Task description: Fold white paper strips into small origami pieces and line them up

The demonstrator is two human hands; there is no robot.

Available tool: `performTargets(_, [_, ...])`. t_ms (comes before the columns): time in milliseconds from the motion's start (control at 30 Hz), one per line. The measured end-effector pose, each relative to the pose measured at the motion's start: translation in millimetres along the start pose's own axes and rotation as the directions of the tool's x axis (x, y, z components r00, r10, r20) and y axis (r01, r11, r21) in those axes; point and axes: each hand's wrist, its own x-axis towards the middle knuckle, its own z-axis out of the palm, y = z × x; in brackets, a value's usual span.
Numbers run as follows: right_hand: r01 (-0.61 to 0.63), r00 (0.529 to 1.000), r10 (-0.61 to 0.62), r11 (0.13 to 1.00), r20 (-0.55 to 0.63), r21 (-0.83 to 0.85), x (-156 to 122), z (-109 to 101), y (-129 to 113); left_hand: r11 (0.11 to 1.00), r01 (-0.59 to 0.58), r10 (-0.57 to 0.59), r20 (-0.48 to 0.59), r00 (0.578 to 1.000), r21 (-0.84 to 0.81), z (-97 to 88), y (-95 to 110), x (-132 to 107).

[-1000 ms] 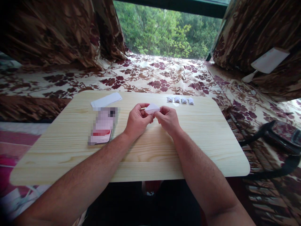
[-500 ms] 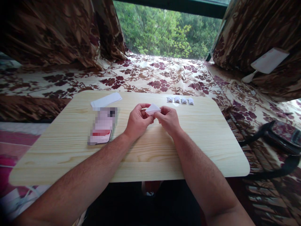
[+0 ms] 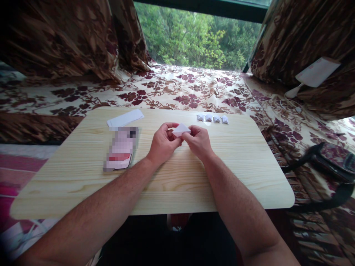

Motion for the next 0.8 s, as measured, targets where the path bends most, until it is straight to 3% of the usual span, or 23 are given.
performTargets(600, [-0.014,1.0,0.014,0.998,-0.01,-0.054,1.0,-1.8,1.8,0.998,0.018,-0.021,-0.055,0.998,-0.052,-0.8,0.4,3.7])
performTargets(800, [-0.027,0.999,0.027,0.999,0.023,0.036,1.1,-2.5,3.4,0.999,-0.004,0.002,-0.065,0.998,-0.032,-2.6,-2.5,5.6])
